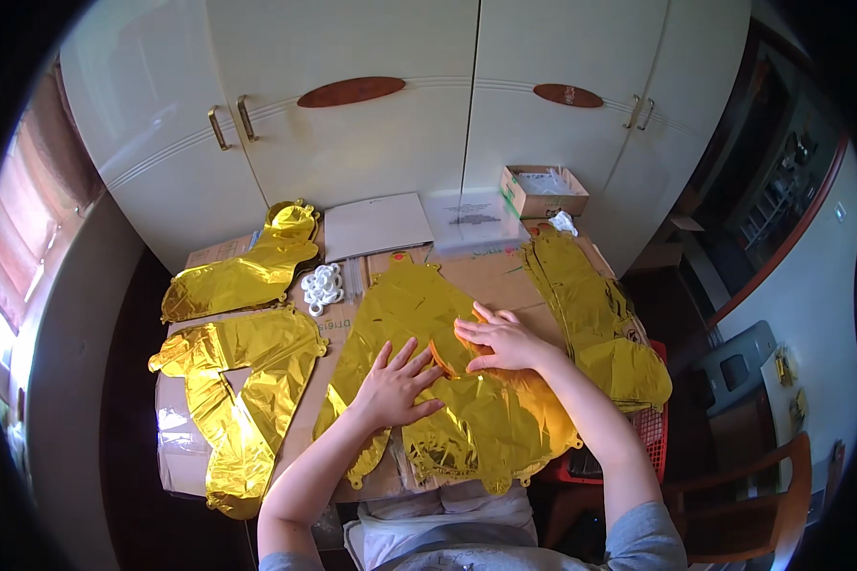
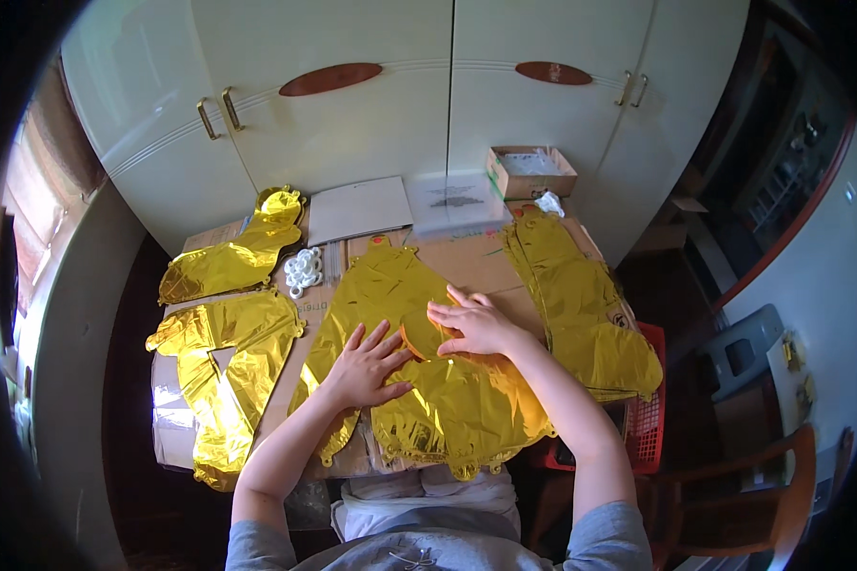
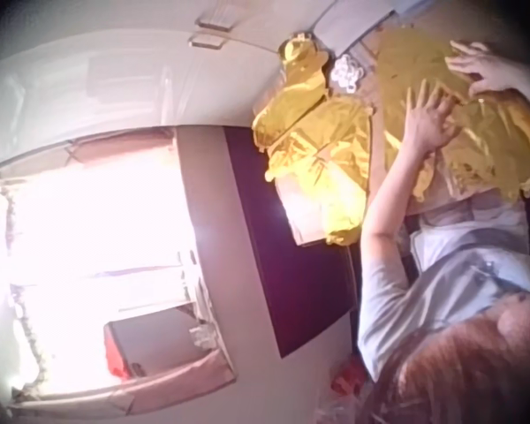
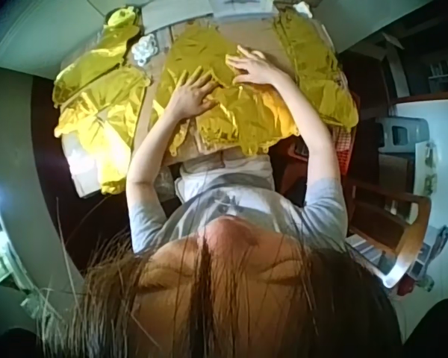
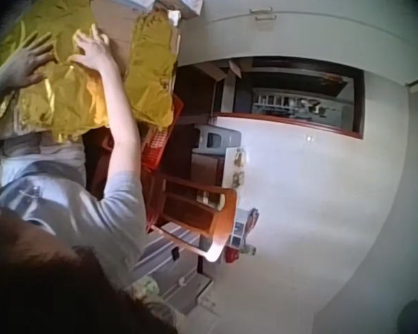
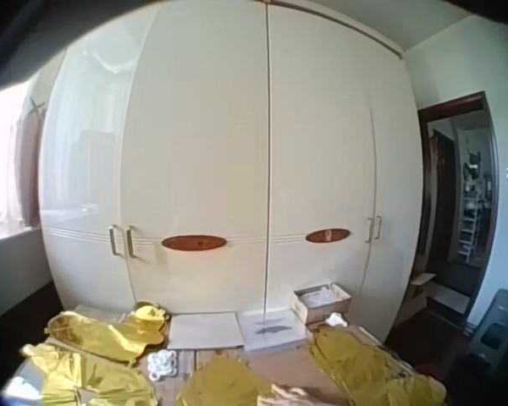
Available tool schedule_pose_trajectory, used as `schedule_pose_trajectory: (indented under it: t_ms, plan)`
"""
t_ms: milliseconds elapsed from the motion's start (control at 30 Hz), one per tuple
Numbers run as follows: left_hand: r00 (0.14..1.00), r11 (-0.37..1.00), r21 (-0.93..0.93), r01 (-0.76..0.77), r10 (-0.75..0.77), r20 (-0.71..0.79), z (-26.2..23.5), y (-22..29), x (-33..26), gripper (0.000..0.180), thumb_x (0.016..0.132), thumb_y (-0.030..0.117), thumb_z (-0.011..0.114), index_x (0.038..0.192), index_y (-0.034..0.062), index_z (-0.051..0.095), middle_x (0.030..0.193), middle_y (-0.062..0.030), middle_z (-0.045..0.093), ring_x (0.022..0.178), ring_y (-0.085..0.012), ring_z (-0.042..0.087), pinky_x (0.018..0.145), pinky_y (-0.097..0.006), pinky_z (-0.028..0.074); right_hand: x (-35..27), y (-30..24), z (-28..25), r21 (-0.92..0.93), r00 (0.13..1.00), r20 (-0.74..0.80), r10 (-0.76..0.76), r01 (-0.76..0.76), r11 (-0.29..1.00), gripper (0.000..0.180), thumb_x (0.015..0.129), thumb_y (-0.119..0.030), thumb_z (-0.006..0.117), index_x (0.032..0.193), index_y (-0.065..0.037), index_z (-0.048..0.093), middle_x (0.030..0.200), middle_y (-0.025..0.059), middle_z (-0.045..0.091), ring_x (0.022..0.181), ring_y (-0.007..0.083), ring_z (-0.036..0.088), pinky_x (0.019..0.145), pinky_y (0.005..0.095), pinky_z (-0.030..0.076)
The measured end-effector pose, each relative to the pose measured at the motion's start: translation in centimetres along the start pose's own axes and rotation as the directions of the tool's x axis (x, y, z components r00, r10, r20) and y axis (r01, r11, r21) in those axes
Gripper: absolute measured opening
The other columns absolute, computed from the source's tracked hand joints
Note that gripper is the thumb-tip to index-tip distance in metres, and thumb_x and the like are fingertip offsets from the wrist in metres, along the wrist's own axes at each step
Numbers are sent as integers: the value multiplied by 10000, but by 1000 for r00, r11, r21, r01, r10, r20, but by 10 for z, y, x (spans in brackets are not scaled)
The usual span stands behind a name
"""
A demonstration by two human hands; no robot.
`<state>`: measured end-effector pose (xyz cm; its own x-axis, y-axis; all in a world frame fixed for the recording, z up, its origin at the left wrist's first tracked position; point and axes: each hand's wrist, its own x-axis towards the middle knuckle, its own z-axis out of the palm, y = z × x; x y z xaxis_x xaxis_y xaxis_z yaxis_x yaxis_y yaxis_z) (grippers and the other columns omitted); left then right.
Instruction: Folding and organizing gold star-shaped foil balloons on a cardboard workspace.
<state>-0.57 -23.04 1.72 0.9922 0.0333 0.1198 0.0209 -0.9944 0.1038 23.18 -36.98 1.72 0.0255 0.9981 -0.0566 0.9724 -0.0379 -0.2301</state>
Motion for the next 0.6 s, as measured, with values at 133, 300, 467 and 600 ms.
schedule_pose_trajectory:
  t_ms: [133, 300, 467, 600]
  plan:
    - [1000, 1000, 7, 0, 0, 11, 0, 1, 2, 646, 854, 618, 418, 1360, 218, 441, 1458, -85, 351, 1376, -323, 250, 1106, -546, 153, 3, 1, -5, -35, 998, 59, -8, 10, 999, 939, 709, -680, 597, 1431, -144, 327, 1505, 8, 272, 1414, 302, 130, 1117, 478, 145]
    - [1000, 1000, -3, 3, -3, 29, 1, 0, 3, 641, 848, 614, 433, 1365, 236, 436, 1465, -82, 341, 1377, -330, 246, 1102, -553, 156, 2, -2, -7, -30, 995, 99, 8, -5, 1000, 1018, 674, -690, 617, 1451, -131, 270, 1525, 11, 217, 1415, 329, 93, 1130, 480, 114]
    - [999, 1000, -6, 29, -29, -22, -12, 8, 6, 610, 837, 544, 522, 1268, 113, 500, 1403, -133, 396, 1339, -352, 303, 1085, -544, 208, 6, -7, -10, -15, 987, 151, 46, -44, 999, 1036, 663, -668, 647, 1459, -138, 247, 1537, -2, 172, 1420, 326, 45, 1140, 474, 89]
    - [989, 1000, -17, 0, -2, -146, -26, 21, 26, 566, 836, 497, 561, 1187, 56, 514, 1355, -152, 420, 1311, -346, 337, 1075, -537, 234, 4, -7, -12, -19, 984, 166, 71, -69, 997, 1028, 665, -637, 671, 1461, -145, 247, 1539, -11, 163, 1421, 321, 38, 1142, 477, 83]
